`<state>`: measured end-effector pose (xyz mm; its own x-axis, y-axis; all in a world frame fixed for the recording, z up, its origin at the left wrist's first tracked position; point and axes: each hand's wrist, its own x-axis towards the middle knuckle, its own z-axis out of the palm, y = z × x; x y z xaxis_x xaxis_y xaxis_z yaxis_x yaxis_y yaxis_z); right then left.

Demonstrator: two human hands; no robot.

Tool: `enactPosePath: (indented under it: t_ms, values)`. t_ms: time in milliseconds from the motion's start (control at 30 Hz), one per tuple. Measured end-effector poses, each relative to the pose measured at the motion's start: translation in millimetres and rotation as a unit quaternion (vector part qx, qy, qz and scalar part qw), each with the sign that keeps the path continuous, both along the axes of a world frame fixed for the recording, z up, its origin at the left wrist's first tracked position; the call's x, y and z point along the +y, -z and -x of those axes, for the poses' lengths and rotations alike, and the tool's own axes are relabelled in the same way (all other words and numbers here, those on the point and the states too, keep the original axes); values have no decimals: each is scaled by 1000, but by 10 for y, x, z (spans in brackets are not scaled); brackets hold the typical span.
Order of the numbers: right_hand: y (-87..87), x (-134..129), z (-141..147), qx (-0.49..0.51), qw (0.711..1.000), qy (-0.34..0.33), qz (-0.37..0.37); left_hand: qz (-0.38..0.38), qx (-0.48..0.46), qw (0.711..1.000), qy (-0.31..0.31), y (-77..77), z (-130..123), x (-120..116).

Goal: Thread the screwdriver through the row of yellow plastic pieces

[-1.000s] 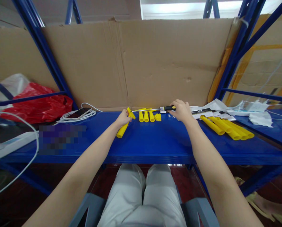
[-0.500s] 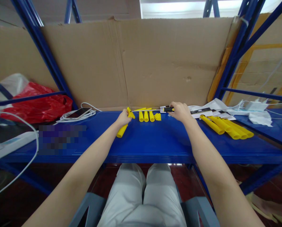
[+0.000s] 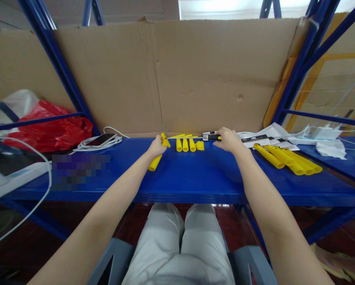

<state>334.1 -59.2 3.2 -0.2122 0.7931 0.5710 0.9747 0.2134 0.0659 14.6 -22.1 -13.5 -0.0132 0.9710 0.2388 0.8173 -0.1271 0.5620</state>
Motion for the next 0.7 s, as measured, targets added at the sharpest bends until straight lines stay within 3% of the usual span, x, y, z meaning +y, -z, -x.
enactPosePath:
  t_ms: [233, 500, 700]
  values:
    - [-8, -6, -11, -20, 999, -7, -25, -11, 8, 1000, -2, 19, 4, 26]
    - [-4, -71, 78, -1, 998, 63, -16, -10, 12, 1000, 0, 7, -2, 8]
    - [31, -25, 23, 3, 999, 25, -23, -7, 10, 1000, 3, 0, 2, 8]
